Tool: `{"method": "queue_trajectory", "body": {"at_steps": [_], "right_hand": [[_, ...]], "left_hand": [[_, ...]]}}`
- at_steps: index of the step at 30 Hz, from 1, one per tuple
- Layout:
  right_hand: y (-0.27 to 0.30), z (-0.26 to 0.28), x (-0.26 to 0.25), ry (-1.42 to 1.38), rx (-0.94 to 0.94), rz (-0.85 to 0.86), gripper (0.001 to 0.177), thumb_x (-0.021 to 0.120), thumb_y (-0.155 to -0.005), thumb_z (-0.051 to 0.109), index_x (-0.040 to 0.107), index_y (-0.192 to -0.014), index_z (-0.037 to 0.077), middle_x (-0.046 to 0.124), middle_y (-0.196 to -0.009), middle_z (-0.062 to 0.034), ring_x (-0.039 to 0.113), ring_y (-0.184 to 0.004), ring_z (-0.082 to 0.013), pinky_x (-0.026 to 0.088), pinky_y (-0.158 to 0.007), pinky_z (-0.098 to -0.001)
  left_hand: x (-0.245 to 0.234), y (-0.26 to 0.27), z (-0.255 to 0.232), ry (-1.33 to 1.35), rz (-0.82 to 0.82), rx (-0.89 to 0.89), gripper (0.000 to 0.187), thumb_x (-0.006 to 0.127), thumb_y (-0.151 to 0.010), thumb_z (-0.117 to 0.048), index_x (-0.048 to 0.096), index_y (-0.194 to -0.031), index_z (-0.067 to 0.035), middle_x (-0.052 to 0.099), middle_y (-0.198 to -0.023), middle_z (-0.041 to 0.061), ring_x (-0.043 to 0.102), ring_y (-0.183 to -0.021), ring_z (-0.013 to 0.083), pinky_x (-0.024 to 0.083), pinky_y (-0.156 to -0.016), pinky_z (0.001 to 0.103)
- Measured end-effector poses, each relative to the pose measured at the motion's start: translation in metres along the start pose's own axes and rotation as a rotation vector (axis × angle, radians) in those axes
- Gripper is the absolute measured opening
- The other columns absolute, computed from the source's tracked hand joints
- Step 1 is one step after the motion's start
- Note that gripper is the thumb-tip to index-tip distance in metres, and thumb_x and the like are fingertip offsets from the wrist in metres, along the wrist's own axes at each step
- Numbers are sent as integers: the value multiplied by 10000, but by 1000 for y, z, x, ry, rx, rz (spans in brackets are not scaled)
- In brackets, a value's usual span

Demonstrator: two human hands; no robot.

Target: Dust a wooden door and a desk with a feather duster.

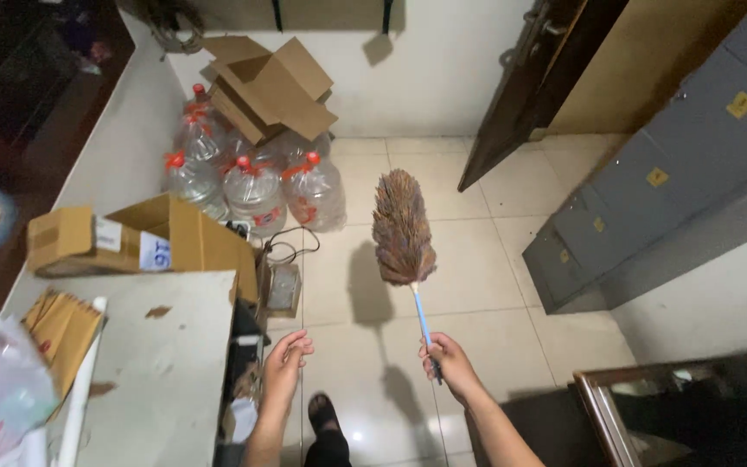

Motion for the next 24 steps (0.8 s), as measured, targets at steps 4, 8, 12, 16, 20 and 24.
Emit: {"method": "queue_trajectory", "body": {"at_steps": [4,8,12,16,20,24], "right_hand": [[-92,10,-21,81,63,-210,170,506,-978,130,665,-1023,87,467,-648,41,369,-482,-67,275,-402,-268],[-177,62,-2,82,59,-285,215,489,-985,141,685,-940,65,493,-635,23,312,-430,-73,222,-373,-269],[-251,121,25,6,-25,-273,216,501,-1007,166,678,-928,70,475,-624,25,316,-419,-68,224,-366,-265],[-308,183,32,59,-177,-280,209,492,-977,118,694,-943,72,506,-631,22,339,-422,-65,241,-364,-261],[-370,250,22,166,-295,-288,218,520,-1008,157,715,-946,81,509,-639,37,354,-444,-58,261,-379,-247],[-411,341,13,334,-397,-371,218,547,-1031,210,734,-984,107,519,-641,34,404,-481,-55,302,-412,-245]], "left_hand": [[2,-94,13,19,16,-4,331,539,-990,-119,668,-1283,-34,753,-1114,79,701,-960,142,491,-783,264],[-7,-211,15,72,52,9,350,540,-976,-111,664,-1295,-37,750,-1097,61,694,-956,147,484,-788,270],[-2,-288,-54,15,67,10,350,608,-968,-151,693,-1285,-31,735,-1035,70,665,-954,145,477,-842,268],[1,-362,-108,-96,80,118,339,652,-982,-229,709,-1252,-31,747,-1008,74,677,-956,141,512,-888,265],[2,-417,-142,-65,91,231,351,616,-1002,-280,700,-1247,-43,742,-1066,39,692,-978,132,532,-867,274],[11,-461,-154,-36,48,243,336,592,-1008,-243,684,-1270,-53,735,-1089,25,689,-977,122,520,-820,287]]}}
Point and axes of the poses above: each hand's wrist, its own y-axis away from the middle knuckle, its own x-axis out of the palm, z = x × y, the point moved 5 cm from there along -y, towards the middle knuckle
